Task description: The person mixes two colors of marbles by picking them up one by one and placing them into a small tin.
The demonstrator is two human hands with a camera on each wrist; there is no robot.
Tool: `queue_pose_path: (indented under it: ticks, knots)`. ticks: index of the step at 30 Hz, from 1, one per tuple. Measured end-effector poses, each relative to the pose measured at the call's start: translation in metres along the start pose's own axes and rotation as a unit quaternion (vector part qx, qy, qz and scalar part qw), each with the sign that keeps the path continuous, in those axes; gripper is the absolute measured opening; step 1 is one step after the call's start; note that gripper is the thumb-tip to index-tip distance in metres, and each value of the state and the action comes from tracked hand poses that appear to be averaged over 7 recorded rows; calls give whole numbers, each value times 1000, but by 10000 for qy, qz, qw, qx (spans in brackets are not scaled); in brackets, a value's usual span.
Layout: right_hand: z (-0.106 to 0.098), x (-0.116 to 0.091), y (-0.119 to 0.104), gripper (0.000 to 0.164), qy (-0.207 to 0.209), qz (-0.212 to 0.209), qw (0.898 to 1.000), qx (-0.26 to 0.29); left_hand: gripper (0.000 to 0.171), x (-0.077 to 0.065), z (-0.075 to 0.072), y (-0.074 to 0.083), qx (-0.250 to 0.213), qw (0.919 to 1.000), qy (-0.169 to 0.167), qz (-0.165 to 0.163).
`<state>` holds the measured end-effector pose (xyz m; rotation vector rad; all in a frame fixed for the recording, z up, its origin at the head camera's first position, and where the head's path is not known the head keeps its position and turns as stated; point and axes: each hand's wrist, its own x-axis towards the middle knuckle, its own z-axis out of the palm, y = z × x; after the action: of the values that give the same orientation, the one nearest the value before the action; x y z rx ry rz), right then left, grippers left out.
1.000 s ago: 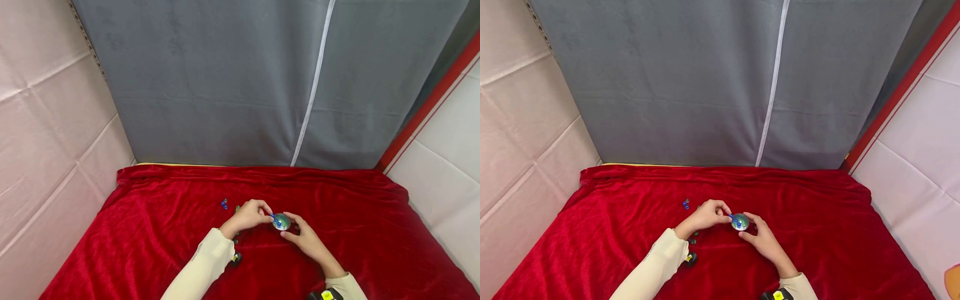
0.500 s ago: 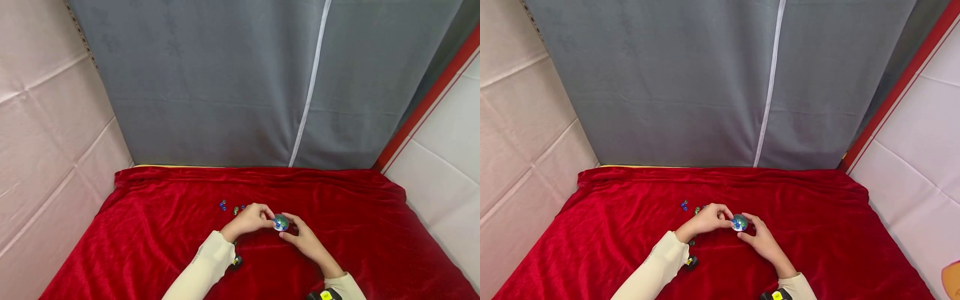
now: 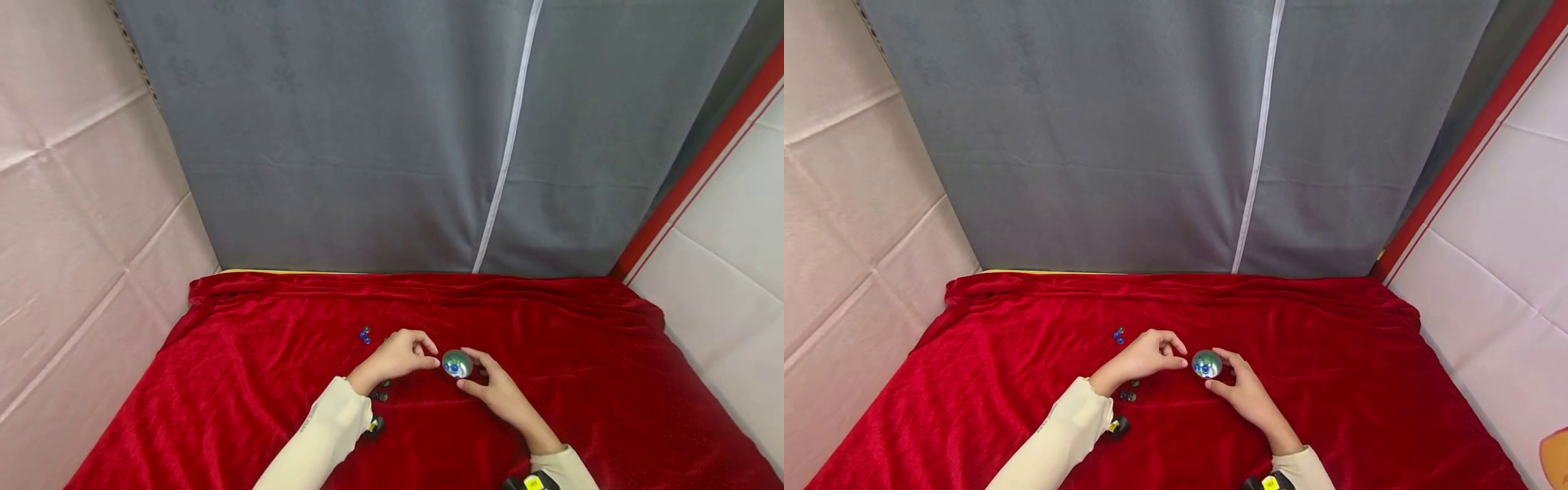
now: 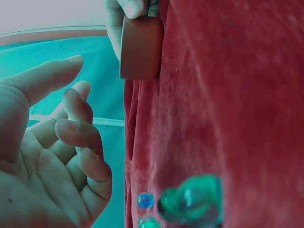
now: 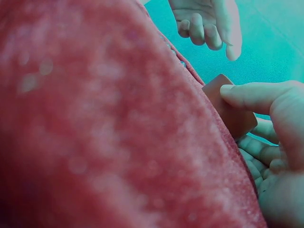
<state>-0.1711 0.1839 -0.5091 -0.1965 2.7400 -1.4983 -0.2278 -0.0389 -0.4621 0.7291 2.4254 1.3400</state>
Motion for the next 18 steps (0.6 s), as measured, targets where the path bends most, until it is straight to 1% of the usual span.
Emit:
queue_pose_path:
  ticks: [3,9,16,18]
  knots:
    - [1,0,0,59,-48,44,10000,51,21,-4,-6,-3,17,10000,9,-27]
    - [-1,1,0,59,-43,34,10000,42,20,-12,-16,-7,21,9999,121,21]
    - [-3,-1,-1,60,-89,19,10000,-7,18,-21,-25,-14,47,9997,168,-154]
    - [-3,-1,-1,60,-68,9,10000,-13,18,-24,-28,-16,56,9997,195,-156]
